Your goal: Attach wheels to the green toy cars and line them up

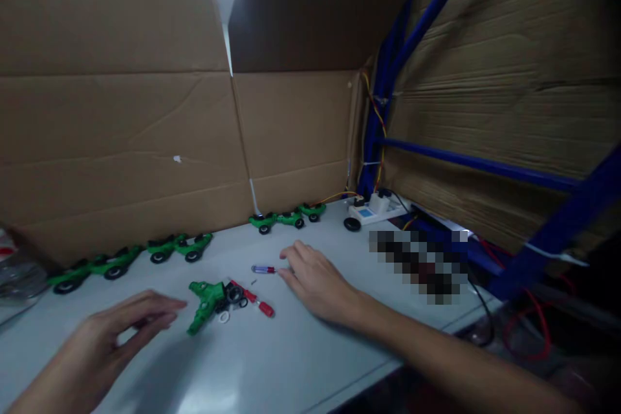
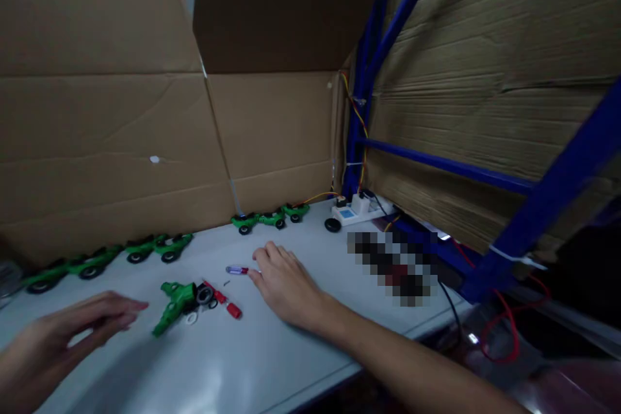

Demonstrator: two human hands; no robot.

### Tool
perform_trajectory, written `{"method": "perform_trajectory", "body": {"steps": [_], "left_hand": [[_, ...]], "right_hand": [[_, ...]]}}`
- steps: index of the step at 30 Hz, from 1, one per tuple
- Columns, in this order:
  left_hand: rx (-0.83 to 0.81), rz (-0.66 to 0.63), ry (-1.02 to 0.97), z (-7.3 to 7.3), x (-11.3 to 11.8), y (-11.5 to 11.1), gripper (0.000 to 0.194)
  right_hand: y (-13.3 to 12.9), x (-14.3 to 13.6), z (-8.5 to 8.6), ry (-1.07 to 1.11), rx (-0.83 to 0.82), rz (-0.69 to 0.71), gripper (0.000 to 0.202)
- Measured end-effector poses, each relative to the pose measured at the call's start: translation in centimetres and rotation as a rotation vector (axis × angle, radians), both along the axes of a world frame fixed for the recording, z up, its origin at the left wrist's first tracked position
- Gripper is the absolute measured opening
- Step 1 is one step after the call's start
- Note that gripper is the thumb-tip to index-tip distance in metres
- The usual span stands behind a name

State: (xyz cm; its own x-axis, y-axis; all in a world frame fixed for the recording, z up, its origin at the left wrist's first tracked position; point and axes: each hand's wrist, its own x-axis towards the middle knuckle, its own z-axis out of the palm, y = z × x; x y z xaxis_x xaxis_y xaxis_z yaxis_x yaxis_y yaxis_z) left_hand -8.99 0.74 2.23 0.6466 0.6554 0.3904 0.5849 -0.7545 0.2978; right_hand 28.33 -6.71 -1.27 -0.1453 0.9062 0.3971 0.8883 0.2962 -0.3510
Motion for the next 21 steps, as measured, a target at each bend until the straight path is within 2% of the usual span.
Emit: {"method": "perform_trajectory", "body": {"steps": [1, 3, 6, 10, 15, 18, 21], "left_hand": [[-0.032, -0.047, 0.045, 0.4, 1.4, 1.3, 0.033], [0.016, -0.094, 0.071, 0.8, 4.0, 3.4, 0.037], [0.099, -0.069, 0.045, 0.1, 6.3, 5.2, 0.040], [0.163, 0.050, -0.047, -1.2, 6.3, 6.0, 0.039], [0.167, 0.105, -0.091, -1.7, 5.4, 6.0, 0.035], [0.167, 0.067, -0.103, -2.0, 5.5, 5.8, 0.034], [0.191, -0.011, -0.113, -2.3, 5.9, 5.5, 0.035]], "right_hand": [[0.7, -0.4, 0.2, -0.022, 0.035, -0.020, 0.021], [2.3, -1.2, 0.7, -0.076, 0.084, -0.051, 0.019], [4.5, -2.5, 1.4, -0.139, 0.144, -0.079, 0.023], [6.8, -3.5, 1.4, -0.158, 0.213, -0.095, 0.023], [8.4, -3.2, 0.5, -0.053, 0.323, -0.041, 0.027], [8.0, -3.3, 0.3, 0.009, 0.355, 0.067, 0.028], [7.3, -3.9, 0.3, -0.029, 0.354, 0.245, 0.027]]}}
